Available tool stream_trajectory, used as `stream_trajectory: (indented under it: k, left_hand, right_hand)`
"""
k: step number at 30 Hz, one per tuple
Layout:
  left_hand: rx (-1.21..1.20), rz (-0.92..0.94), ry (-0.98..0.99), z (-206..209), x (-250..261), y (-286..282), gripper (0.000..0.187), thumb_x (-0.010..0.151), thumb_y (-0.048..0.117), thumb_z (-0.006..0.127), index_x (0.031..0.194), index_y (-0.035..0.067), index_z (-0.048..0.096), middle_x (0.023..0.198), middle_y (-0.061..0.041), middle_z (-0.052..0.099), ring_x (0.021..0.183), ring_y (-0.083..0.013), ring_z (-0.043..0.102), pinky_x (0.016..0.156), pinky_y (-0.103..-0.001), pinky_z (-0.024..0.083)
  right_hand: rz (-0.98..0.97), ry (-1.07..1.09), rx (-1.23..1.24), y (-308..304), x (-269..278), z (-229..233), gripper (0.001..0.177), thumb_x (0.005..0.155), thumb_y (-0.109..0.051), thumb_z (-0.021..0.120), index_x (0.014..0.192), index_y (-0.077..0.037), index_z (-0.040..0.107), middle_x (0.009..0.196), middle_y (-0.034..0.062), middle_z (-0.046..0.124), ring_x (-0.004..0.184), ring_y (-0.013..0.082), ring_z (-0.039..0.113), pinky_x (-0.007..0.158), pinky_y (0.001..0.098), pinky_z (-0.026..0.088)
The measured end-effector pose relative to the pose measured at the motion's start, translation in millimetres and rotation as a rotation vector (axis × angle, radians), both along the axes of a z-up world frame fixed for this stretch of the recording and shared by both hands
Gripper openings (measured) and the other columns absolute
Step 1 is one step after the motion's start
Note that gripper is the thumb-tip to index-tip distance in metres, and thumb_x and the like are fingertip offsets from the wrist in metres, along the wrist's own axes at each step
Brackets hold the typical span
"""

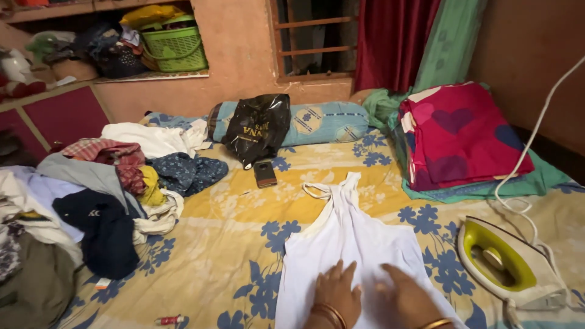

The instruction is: The recorder is ironing a white tank top on a bed and then folding it.

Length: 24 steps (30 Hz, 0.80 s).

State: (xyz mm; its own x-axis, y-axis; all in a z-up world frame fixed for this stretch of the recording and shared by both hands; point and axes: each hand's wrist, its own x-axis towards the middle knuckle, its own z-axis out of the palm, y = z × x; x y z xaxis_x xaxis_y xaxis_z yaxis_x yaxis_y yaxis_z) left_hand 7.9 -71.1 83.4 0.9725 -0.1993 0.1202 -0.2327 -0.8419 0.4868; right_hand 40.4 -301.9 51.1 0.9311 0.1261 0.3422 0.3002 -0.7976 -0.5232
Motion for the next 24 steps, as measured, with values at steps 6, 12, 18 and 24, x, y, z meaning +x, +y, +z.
stream_trajectory:
  k: [6, 12, 18, 24]
  left_hand:
    - [0.244, 0.033, 0.402, 13.8, 7.0, 16.8, 0.083, 0.095, 0.057, 0.048, 0.165, 0.024, 0.017, 0.172, -0.016, 0.004, 0.160, -0.0294, 0.001, 0.125, -0.059, -0.005]
    - [0.324, 0.252, 0.406, 44.6, 23.4, 40.0, 0.088, 0.095, 0.068, 0.043, 0.165, 0.023, 0.014, 0.173, -0.012, 0.001, 0.161, -0.0267, -0.001, 0.127, -0.055, -0.004]
    - [0.014, 0.859, 0.137, 30.3, 75.9, 70.9, 0.076, 0.094, 0.054, 0.060, 0.157, 0.017, 0.038, 0.165, -0.007, 0.038, 0.150, -0.0288, 0.040, 0.121, -0.045, 0.033]
    - [-0.115, 0.794, 0.459, 23.3, 140.4, 117.1, 0.051, 0.090, 0.042, 0.071, 0.131, 0.010, 0.068, 0.137, -0.016, 0.066, 0.126, -0.0370, 0.064, 0.105, -0.047, 0.052]
  right_hand:
    - [0.078, 0.461, -0.774, 43.2, 11.2, -10.2, 0.078, 0.099, -0.073, 0.040, 0.162, -0.033, 0.019, 0.170, 0.0032, 0.018, 0.156, 0.0304, 0.022, 0.125, 0.0543, 0.023]
    - [-0.180, 0.673, -0.804, 17.9, 39.4, 54.5, 0.081, 0.102, -0.073, 0.022, 0.167, -0.030, 0.000, 0.175, 0.0011, -0.005, 0.161, 0.0240, -0.002, 0.129, 0.0519, 0.005]
    - [-0.603, 0.290, -0.023, -5.0, 126.3, 61.8, 0.067, 0.092, -0.044, 0.068, 0.144, -0.004, 0.056, 0.138, 0.0228, 0.064, 0.130, 0.0408, 0.060, 0.109, 0.0484, 0.045]
    - [-0.567, 0.166, -0.052, -73.0, 183.0, 18.0, 0.049, 0.095, -0.034, 0.064, 0.131, -0.001, 0.065, 0.126, 0.0277, 0.068, 0.120, 0.0448, 0.064, 0.104, 0.0492, 0.049]
